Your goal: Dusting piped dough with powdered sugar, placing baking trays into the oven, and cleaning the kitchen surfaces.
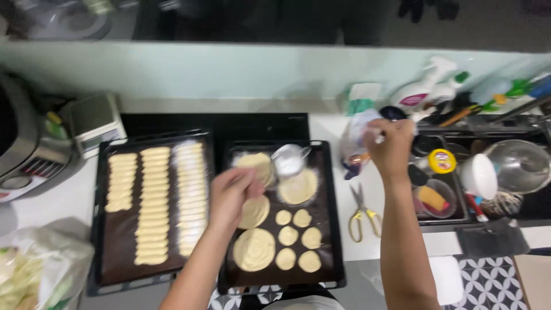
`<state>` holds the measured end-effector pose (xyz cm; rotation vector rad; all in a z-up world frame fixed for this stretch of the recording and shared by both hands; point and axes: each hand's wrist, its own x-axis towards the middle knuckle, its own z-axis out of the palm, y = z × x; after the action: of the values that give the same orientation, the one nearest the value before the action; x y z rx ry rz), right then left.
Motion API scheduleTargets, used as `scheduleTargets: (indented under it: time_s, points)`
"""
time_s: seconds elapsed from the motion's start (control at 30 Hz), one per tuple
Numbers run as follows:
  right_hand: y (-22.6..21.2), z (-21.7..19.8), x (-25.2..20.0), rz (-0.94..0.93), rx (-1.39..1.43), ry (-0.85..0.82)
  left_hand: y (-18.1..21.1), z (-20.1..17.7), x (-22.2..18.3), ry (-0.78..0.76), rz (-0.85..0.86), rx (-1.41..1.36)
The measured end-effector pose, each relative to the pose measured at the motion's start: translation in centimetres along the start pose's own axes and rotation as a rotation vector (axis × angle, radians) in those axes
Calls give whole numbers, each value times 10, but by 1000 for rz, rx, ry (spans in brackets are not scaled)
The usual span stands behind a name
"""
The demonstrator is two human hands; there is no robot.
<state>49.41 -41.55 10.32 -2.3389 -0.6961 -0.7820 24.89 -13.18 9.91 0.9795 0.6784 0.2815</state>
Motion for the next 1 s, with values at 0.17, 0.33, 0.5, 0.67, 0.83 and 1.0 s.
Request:
scheduleTargets:
  time_s: [0.17, 0.33, 0.5, 0.67, 0.83, 1.0]
  points:
    - [62, 13, 4, -130, 196, -143, -40, 179, 70, -218, 251, 229]
    - [105, 35, -54, 260, 621, -201, -129, 276, 144, -313, 714, 1305]
    - [176, 102, -138, 785, 738, -595, -167, 298, 161, -353, 648, 1473]
    - [119, 76, -124, 548, 349, -526, -169, 279, 149, -348, 615, 1273]
    - [127, 98, -129, 480, 380, -450, -139, 229, 121, -157, 601, 924]
    - [130, 95, -128, 420, 238, -387, -138, 198, 129, -72, 176, 294]
